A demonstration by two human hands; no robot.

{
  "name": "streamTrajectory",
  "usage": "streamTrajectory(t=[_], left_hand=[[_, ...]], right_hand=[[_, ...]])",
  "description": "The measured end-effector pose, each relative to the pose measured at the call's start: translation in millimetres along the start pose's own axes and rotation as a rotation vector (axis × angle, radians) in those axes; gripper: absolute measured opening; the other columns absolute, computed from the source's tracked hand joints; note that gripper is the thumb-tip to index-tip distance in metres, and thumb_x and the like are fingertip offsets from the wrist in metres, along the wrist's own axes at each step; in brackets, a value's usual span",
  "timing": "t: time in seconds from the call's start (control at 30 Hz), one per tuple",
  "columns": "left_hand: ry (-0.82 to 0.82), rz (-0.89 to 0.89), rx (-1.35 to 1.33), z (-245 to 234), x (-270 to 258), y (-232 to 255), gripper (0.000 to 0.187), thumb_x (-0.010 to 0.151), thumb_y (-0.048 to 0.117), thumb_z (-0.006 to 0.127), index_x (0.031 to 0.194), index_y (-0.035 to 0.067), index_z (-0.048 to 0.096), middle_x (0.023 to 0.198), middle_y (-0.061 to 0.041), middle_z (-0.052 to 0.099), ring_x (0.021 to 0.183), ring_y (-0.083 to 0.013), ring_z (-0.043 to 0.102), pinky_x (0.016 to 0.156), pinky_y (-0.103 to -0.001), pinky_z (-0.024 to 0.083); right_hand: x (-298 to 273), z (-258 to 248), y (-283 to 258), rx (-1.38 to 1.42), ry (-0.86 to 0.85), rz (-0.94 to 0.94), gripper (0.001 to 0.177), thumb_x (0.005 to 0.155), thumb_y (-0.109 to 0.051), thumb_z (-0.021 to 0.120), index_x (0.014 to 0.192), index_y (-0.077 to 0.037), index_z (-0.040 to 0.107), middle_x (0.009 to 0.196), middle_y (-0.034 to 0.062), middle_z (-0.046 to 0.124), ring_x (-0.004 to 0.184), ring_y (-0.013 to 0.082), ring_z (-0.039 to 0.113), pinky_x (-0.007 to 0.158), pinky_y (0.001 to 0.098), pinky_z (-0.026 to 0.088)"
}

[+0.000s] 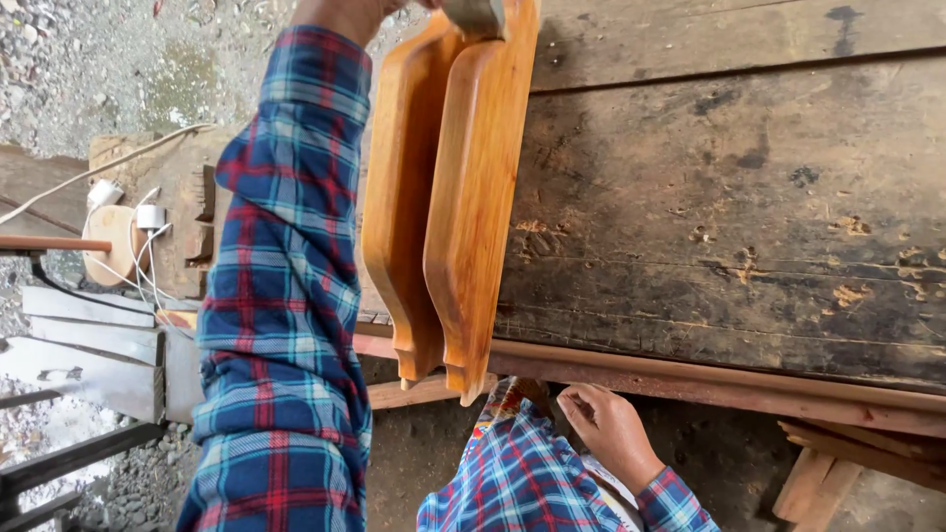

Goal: The person applies a finish to a curved wooden piece using a paintbrush. They dip the brush into a container of liquid and coat the wood, then set the piece aside. The person then picks up a second wooden piece, wipes it with their hand, and prepares to apply the finish.

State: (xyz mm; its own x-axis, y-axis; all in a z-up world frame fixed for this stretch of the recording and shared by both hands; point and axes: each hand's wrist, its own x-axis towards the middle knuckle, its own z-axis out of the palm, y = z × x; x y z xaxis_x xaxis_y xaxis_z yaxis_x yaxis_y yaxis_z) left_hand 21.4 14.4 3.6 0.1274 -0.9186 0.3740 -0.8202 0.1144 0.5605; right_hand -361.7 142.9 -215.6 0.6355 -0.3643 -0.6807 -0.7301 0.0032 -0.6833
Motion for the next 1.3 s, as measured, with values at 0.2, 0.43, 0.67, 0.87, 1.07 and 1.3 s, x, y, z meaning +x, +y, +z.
streamTrajectory(t=[0.2, 0.43, 0.67, 0.87, 1.07, 1.3], left_hand=[[-0.033, -0.058, -0.019, -27.0, -17.6, 3.6, 0.020, 0.101, 0.004, 0.055, 0.081, 0.007, 0.054, 0.073, -0.004, 0.058, 0.067, -0.0153, 0.057, 0.061, -0.033, 0.042], [-0.133, -0.079, 0.049, -63.8, -65.4, 60.5, 0.025, 0.102, -0.004, 0.060, 0.083, 0.008, 0.050, 0.069, -0.001, 0.045, 0.058, -0.0095, 0.031, 0.049, -0.026, 0.023], [-0.062, -0.190, -0.115, -80.3, -103.8, 129.5, 0.011, 0.094, -0.006, 0.058, 0.086, 0.002, 0.058, 0.086, -0.009, 0.064, 0.073, -0.0164, 0.054, 0.065, -0.029, 0.041], [0.193, -0.040, -0.187, -42.5, -114.4, 96.4, 0.012, 0.098, -0.005, 0.056, 0.090, 0.004, 0.052, 0.090, -0.010, 0.057, 0.081, -0.0201, 0.052, 0.075, -0.034, 0.044], [0.171, -0.118, -0.136, -39.5, -176.2, 130.8, 0.009, 0.096, -0.004, 0.055, 0.091, 0.003, 0.050, 0.092, -0.013, 0.058, 0.089, -0.0262, 0.057, 0.079, -0.037, 0.046], [0.340, -0.294, -0.206, -26.2, -242.5, 161.8, 0.003, 0.093, -0.002, 0.063, 0.092, 0.001, 0.063, 0.105, -0.019, 0.068, 0.095, -0.0264, 0.070, 0.092, -0.035, 0.058]], right_hand=[[3.1, 1.5, 7.5, -0.042, 0.003, -0.029, 0.028, 0.098, -0.034, 0.057, 0.115, -0.019, 0.073, 0.103, -0.0013, 0.075, 0.087, 0.0194, 0.071, 0.075, 0.0396, 0.058], [9.8, 2.8, 1.9, -0.094, 0.006, -0.116, 0.027, 0.098, -0.035, 0.057, 0.110, -0.018, 0.074, 0.103, -0.0013, 0.076, 0.090, 0.0187, 0.072, 0.076, 0.0372, 0.059], [8.9, 4.5, -4.8, -0.133, -0.028, -0.118, 0.030, 0.099, -0.035, 0.055, 0.114, -0.016, 0.073, 0.106, -0.0004, 0.076, 0.091, 0.0194, 0.071, 0.078, 0.0363, 0.060], [5.1, 14.6, -14.6, -0.158, -0.024, -0.194, 0.028, 0.099, -0.033, 0.056, 0.111, -0.016, 0.074, 0.103, -0.0002, 0.075, 0.087, 0.0187, 0.069, 0.074, 0.0365, 0.057], [8.3, 23.2, -21.1, -0.210, -0.056, -0.244, 0.028, 0.100, -0.034, 0.054, 0.109, -0.015, 0.073, 0.100, 0.0016, 0.075, 0.086, 0.0193, 0.070, 0.073, 0.0375, 0.054], [8.9, 31.0, -33.5, -0.277, -0.087, -0.289, 0.028, 0.101, -0.033, 0.052, 0.106, -0.015, 0.073, 0.099, 0.0017, 0.074, 0.083, 0.0205, 0.069, 0.072, 0.0386, 0.053]])
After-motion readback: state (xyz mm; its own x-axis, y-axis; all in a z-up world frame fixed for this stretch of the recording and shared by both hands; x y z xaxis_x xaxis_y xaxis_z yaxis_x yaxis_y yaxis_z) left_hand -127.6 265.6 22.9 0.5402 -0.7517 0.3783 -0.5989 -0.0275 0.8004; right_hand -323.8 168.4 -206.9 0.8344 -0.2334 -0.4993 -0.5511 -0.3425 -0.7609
